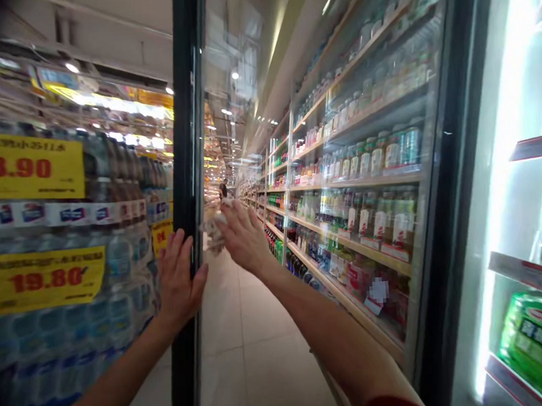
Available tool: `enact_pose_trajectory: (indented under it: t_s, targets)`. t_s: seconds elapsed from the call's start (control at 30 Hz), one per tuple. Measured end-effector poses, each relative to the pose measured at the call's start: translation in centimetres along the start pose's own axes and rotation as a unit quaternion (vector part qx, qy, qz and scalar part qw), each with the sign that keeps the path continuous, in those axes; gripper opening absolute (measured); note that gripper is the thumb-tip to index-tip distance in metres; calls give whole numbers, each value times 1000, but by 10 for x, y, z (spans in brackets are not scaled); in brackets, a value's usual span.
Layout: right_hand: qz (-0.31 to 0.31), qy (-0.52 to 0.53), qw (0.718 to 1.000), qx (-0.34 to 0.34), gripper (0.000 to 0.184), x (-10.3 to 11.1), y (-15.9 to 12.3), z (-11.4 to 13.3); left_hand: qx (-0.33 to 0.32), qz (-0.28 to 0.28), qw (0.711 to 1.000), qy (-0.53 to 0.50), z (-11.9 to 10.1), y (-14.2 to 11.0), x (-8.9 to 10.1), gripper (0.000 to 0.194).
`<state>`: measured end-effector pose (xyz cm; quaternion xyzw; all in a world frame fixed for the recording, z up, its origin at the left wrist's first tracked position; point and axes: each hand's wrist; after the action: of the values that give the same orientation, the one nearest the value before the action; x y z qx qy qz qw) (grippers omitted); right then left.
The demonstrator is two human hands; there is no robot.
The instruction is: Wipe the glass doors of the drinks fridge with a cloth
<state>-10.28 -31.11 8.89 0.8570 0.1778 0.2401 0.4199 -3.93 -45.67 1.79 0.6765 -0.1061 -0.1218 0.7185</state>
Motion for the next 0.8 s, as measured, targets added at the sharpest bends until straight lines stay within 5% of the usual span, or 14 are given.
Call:
enact_pose_trajectory:
  t_s: [0.1, 0.3, 0.47, 0.53, 0.67, 0.8]
  targets:
    - [40, 17, 993, 112, 39, -1, 11, -3, -1, -13, 1000, -2, 3, 14, -3, 59]
    - [-12, -10, 999, -36, 42, 10, 58, -26, -1, -26, 1000, -8, 6, 35, -13, 56]
    - [42, -11, 991, 128, 39, 11, 58, -35, -3, -41, 999, -16, 5, 51, -17, 56]
    - [24, -35, 996, 82, 40, 16, 64, -50, -10, -43, 999, -22, 2, 58, -20, 57]
    - [-54, -75, 988, -127, 42, 32, 74, -82, -23, -48, 998, -43, -10, 75, -30, 57]
    - [-43, -74, 995, -58, 45, 42, 60, -101, -39, -53, 996, -53, -22, 97, -47, 57]
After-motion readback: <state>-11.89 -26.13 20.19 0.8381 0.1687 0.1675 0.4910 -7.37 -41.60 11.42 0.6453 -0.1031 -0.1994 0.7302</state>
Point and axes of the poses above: each hand's wrist, its own y-axis towards the middle knuckle, its own x-axis out of the back of the hand, z = x × y, and after that the axes turned 1 degree about x, right-handed
